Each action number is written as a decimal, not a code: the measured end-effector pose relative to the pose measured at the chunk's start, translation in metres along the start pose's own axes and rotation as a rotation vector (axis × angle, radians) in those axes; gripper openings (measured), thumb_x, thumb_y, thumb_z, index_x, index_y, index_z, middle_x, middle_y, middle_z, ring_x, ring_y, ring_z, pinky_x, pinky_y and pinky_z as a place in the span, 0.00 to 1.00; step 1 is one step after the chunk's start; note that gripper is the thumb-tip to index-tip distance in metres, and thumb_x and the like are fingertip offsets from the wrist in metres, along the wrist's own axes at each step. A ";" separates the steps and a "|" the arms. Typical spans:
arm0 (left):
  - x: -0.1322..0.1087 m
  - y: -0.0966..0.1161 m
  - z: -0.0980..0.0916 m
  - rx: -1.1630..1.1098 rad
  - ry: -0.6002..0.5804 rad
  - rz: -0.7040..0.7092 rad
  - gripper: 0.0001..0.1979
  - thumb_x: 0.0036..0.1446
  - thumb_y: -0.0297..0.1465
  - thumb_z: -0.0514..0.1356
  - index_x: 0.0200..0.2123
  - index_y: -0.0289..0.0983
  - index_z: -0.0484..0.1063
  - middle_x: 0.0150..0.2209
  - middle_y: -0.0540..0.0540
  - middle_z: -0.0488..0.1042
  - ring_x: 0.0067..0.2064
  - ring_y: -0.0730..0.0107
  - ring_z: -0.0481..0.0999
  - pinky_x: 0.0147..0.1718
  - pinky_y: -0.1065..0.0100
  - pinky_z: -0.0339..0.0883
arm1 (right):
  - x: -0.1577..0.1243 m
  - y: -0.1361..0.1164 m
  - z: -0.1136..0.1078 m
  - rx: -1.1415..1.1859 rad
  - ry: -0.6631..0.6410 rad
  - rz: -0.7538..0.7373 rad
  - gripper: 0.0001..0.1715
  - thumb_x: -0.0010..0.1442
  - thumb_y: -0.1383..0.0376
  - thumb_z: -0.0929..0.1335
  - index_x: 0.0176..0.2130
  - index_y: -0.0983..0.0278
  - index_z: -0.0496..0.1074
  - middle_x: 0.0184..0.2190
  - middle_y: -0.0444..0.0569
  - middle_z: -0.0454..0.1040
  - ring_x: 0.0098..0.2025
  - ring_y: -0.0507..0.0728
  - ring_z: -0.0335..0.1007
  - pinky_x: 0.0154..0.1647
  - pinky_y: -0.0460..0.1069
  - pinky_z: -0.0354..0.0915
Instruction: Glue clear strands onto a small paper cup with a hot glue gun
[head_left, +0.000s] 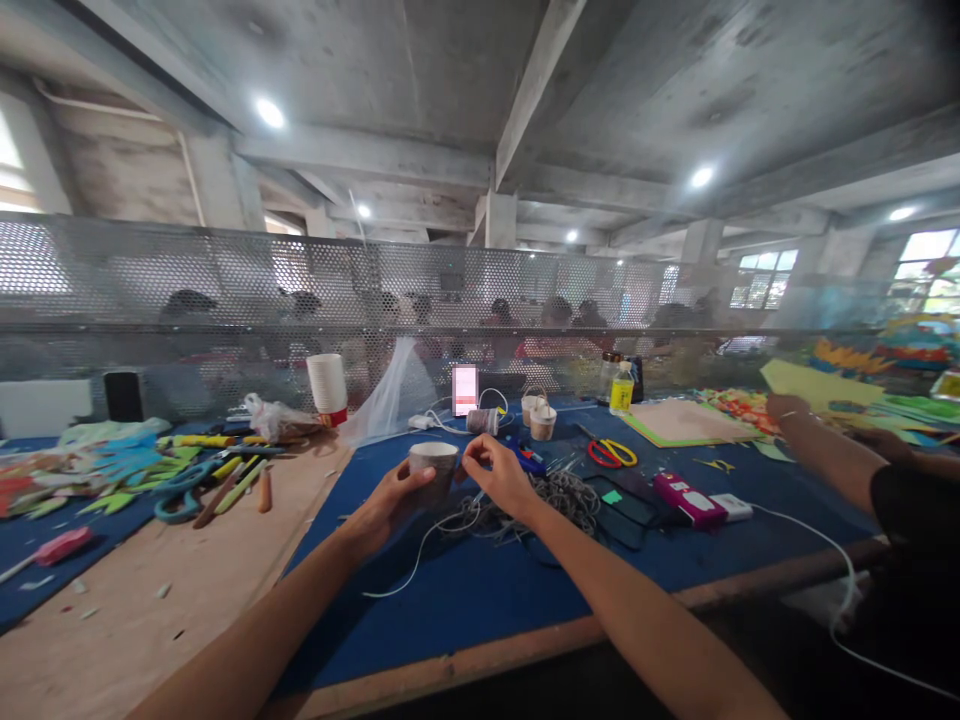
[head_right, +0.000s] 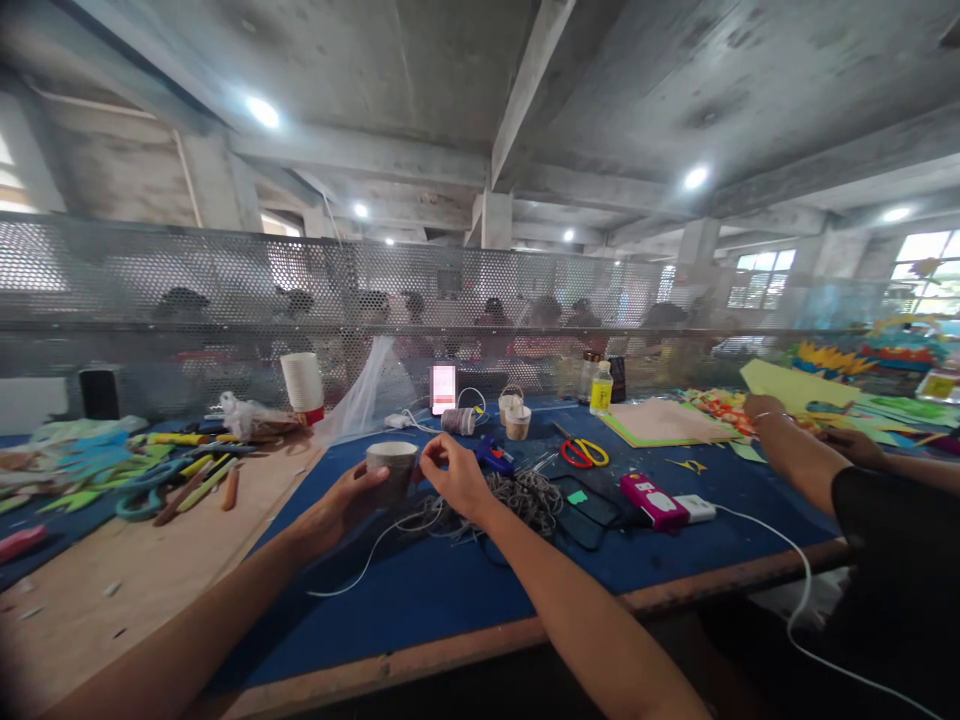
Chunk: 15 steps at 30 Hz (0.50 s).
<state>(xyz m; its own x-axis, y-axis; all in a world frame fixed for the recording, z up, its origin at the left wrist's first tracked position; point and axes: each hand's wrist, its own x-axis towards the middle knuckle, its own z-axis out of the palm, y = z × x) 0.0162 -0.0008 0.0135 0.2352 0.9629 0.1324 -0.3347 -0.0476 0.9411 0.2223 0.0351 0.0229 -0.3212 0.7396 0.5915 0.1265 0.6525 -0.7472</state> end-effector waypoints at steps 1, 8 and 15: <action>0.000 0.000 0.000 0.000 0.001 0.001 0.27 0.52 0.38 0.73 0.54 0.34 0.78 0.51 0.35 0.82 0.50 0.50 0.81 0.50 0.56 0.71 | 0.000 0.000 0.000 0.001 -0.003 0.000 0.05 0.63 0.61 0.67 0.36 0.59 0.68 0.32 0.44 0.79 0.36 0.56 0.80 0.44 0.51 0.72; 0.004 -0.005 -0.005 -0.018 -0.001 0.002 0.28 0.51 0.38 0.74 0.54 0.34 0.78 0.51 0.34 0.82 0.50 0.49 0.81 0.50 0.56 0.71 | 0.000 -0.001 -0.001 -0.016 0.004 -0.001 0.06 0.63 0.61 0.67 0.35 0.60 0.68 0.32 0.45 0.79 0.36 0.56 0.78 0.43 0.51 0.71; 0.003 -0.005 -0.005 0.010 -0.016 0.006 0.28 0.52 0.39 0.73 0.55 0.34 0.78 0.50 0.36 0.82 0.49 0.51 0.81 0.51 0.56 0.70 | 0.001 0.003 0.000 -0.004 -0.001 0.008 0.06 0.62 0.60 0.67 0.35 0.60 0.67 0.31 0.45 0.78 0.36 0.57 0.78 0.43 0.51 0.71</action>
<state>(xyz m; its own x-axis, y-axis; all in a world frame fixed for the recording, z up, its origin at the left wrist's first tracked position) 0.0140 0.0035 0.0079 0.2474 0.9583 0.1432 -0.3271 -0.0565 0.9433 0.2226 0.0374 0.0213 -0.3211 0.7447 0.5851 0.1331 0.6472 -0.7506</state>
